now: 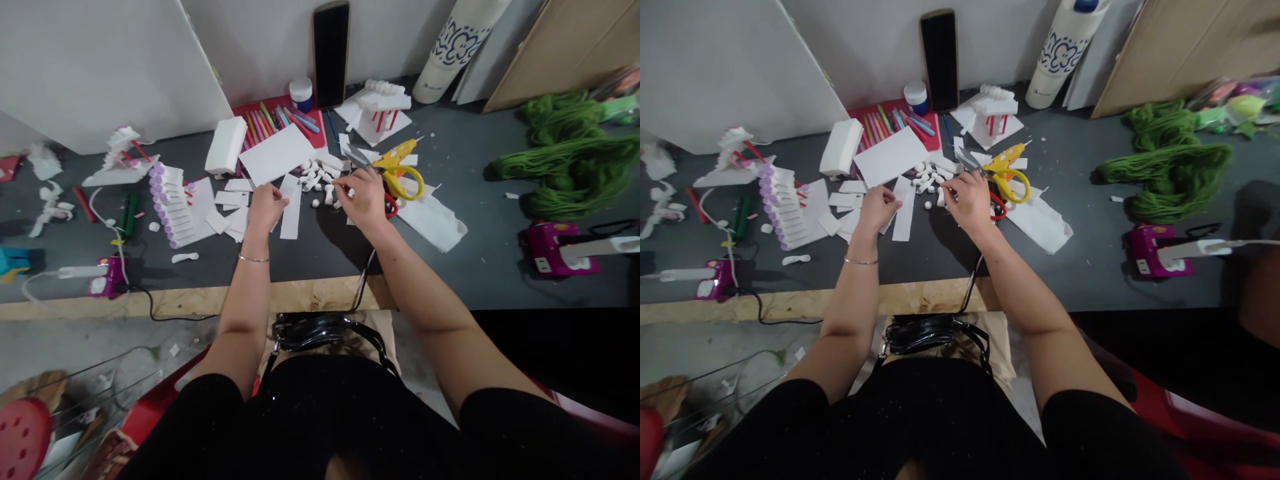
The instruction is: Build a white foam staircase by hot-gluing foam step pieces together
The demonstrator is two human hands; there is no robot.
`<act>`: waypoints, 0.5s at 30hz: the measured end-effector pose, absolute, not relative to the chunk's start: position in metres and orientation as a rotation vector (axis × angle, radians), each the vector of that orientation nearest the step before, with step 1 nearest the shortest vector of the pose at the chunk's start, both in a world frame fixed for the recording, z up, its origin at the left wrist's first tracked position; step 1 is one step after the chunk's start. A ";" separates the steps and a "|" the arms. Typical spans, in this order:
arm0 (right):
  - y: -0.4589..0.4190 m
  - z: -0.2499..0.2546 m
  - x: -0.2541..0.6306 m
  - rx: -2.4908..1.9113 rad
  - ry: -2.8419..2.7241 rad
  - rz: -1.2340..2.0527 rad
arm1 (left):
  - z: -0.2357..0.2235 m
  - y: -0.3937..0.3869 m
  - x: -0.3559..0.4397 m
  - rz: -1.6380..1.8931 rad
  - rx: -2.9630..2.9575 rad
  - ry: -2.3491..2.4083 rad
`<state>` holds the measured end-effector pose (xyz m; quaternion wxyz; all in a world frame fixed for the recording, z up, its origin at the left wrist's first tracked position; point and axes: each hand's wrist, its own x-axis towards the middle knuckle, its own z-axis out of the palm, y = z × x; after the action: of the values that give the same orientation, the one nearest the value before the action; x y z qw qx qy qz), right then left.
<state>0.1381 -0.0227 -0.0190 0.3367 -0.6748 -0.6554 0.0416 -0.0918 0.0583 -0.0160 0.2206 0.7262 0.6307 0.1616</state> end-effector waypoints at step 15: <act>-0.025 -0.016 0.139 -1.716 -1.675 0.118 | -0.002 0.051 -0.093 0.608 2.098 1.765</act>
<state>0.1388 -0.0245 -0.0161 0.3617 -0.6663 -0.6504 0.0460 -0.0932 0.0510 -0.0016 0.1658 0.7368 0.6198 0.2134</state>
